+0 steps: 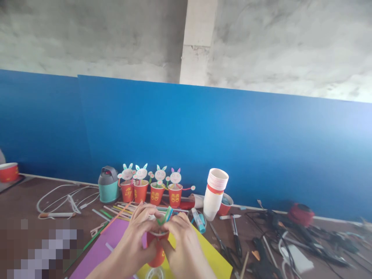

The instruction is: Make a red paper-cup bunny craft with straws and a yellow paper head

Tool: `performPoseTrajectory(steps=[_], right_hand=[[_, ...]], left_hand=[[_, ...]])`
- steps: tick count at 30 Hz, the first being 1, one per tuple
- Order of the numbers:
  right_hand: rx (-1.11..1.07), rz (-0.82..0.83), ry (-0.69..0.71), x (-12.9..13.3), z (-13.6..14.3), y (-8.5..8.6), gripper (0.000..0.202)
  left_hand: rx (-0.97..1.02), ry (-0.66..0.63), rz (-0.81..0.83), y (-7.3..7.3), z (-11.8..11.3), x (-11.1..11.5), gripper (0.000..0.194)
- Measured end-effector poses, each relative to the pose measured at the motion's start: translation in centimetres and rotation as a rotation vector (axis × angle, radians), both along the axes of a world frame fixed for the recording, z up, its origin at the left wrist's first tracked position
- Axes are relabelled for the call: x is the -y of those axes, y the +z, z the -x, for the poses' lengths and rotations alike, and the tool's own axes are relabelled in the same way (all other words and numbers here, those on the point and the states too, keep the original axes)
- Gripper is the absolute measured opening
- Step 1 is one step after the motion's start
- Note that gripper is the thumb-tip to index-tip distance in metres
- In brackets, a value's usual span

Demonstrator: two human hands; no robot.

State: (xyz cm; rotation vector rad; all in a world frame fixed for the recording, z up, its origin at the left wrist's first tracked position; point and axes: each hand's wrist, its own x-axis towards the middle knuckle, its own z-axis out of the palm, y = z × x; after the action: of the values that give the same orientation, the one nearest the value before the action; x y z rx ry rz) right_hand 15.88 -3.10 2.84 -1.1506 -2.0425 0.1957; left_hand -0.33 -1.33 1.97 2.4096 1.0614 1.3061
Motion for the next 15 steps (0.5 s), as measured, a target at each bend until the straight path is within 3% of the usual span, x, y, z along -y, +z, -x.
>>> performPoseTrajectory(steps=[10, 15], right_hand=[[0.052, 0.012, -0.099, -0.5, -0.6, -0.4, 0.018], [0.044, 0.06, -0.082, -0.3, -0.3, 0.2, 0.021]], left_hand=[[0.08, -0.032, 0.069, 0.7, 0.0, -0.3, 0.017], [0.058, -0.076, 0.045, 1.2, 0.1, -0.1, 0.021]])
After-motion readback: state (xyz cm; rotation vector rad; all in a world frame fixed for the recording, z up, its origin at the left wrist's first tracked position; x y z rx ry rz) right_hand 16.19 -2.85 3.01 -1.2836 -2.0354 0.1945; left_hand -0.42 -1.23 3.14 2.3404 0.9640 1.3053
